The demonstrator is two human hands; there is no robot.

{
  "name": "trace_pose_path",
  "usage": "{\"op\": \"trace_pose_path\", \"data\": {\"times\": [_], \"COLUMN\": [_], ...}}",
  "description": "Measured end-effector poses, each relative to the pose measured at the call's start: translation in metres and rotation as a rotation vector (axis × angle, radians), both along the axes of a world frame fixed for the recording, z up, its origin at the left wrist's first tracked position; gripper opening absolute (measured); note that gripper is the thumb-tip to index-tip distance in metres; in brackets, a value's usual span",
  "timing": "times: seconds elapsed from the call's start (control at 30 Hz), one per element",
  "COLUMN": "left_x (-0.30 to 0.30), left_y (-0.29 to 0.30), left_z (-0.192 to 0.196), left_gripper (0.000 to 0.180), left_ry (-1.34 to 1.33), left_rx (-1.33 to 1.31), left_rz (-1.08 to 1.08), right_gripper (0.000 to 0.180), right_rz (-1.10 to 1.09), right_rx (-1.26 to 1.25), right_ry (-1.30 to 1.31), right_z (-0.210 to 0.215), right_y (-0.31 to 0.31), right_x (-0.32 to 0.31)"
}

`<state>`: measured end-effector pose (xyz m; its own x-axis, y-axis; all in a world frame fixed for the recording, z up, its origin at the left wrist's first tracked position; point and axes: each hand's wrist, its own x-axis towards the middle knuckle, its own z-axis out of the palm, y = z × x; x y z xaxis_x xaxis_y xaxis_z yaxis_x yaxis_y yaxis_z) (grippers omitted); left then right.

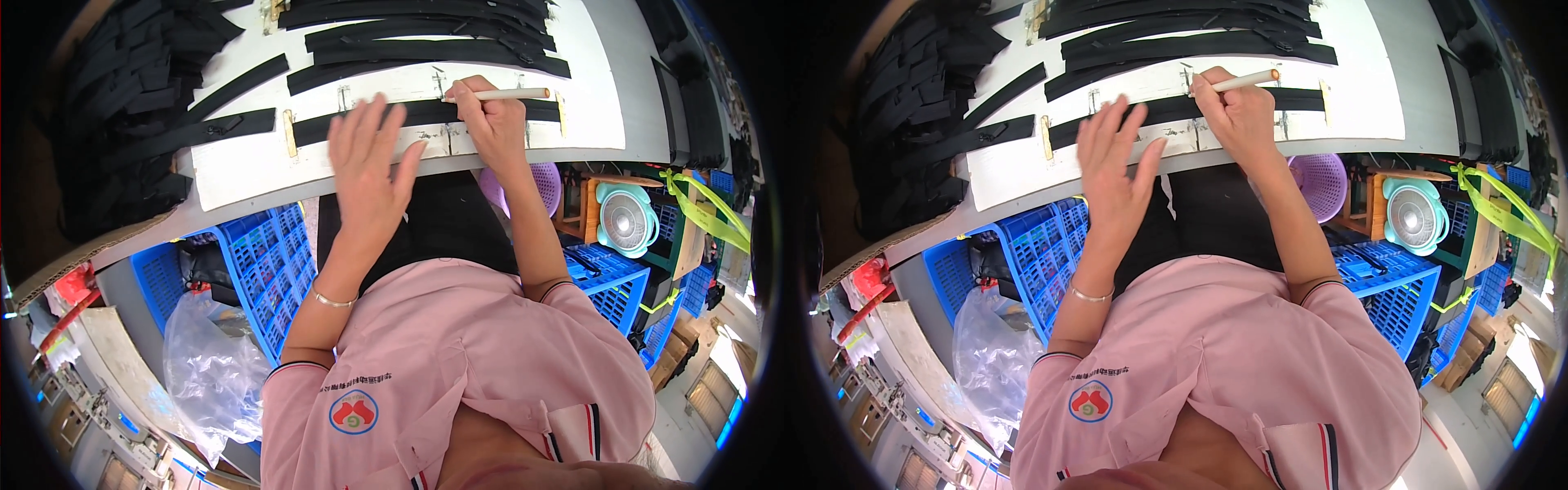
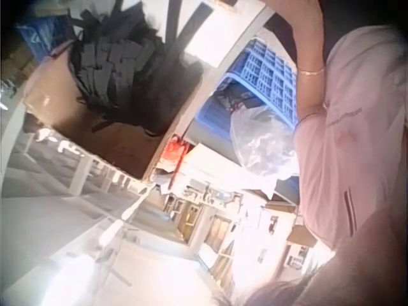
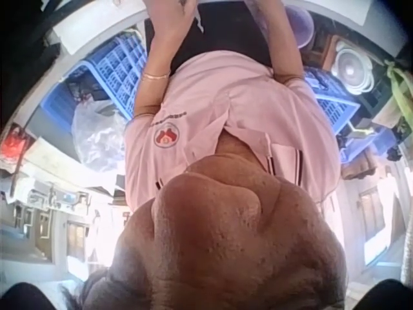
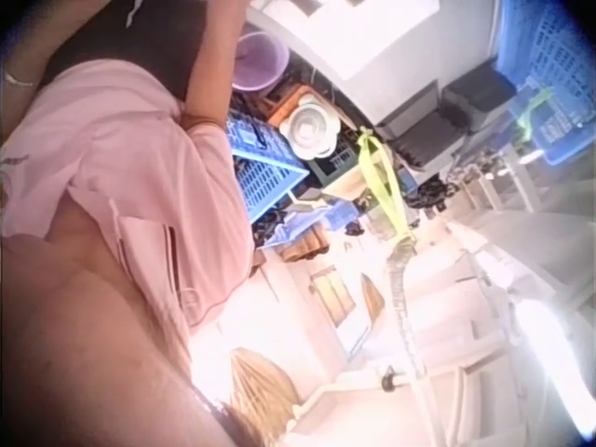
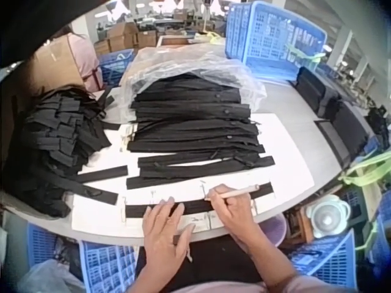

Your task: The recorder is inspecting and marking individual black zippers on a white workbench using a pen.

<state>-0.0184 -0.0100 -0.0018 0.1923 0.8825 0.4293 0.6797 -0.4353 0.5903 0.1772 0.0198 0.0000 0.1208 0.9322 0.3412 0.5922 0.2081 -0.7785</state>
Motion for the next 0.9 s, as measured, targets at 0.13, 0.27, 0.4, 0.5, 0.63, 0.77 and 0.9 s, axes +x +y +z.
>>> {"op": "trace_pose_path", "data": {"times": [0.13,0.27,0.4,0.5,0.63,0.77,0.9], "left_x": [0.026,0.032,0.033,0.033,0.033,0.035,0.033], "left_y": [0.02,0.028,0.028,0.028,0.028,0.029,0.028], "left_z": [-0.007,-0.008,-0.008,-0.009,-0.01,-0.009,-0.007], "left_gripper": [0.022,0.013,0.012,0.012,0.012,0.012,0.012], "left_ry": [-0.091,-0.12,-0.125,-0.125,-0.123,-0.118,-0.103], "left_rx": [0.072,0.085,0.091,0.092,0.08,0.087,0.058], "left_rz": [-0.046,-0.033,-0.025,-0.022,-0.01,-0.024,-0.021], "right_gripper": [0.025,0.024,0.025,0.025,0.024,0.024,0.023], "right_rz": [0.019,0.001,0.078,0.136,0.14,0.143,0.182], "right_rx": [-0.015,-0.014,-0.007,-0.032,-0.038,0.003,-0.065], "right_ry": [0.03,0.084,0.218,0.154,0.135,0.069,0.163], "right_z": [0.0,0.001,0.002,0.0,0.001,-0.002,0.001], "right_y": [-0.001,-0.003,-0.009,-0.01,-0.009,-0.007,-0.009], "right_x": [-0.003,-0.003,0.005,0.009,0.008,0.011,0.012]}}
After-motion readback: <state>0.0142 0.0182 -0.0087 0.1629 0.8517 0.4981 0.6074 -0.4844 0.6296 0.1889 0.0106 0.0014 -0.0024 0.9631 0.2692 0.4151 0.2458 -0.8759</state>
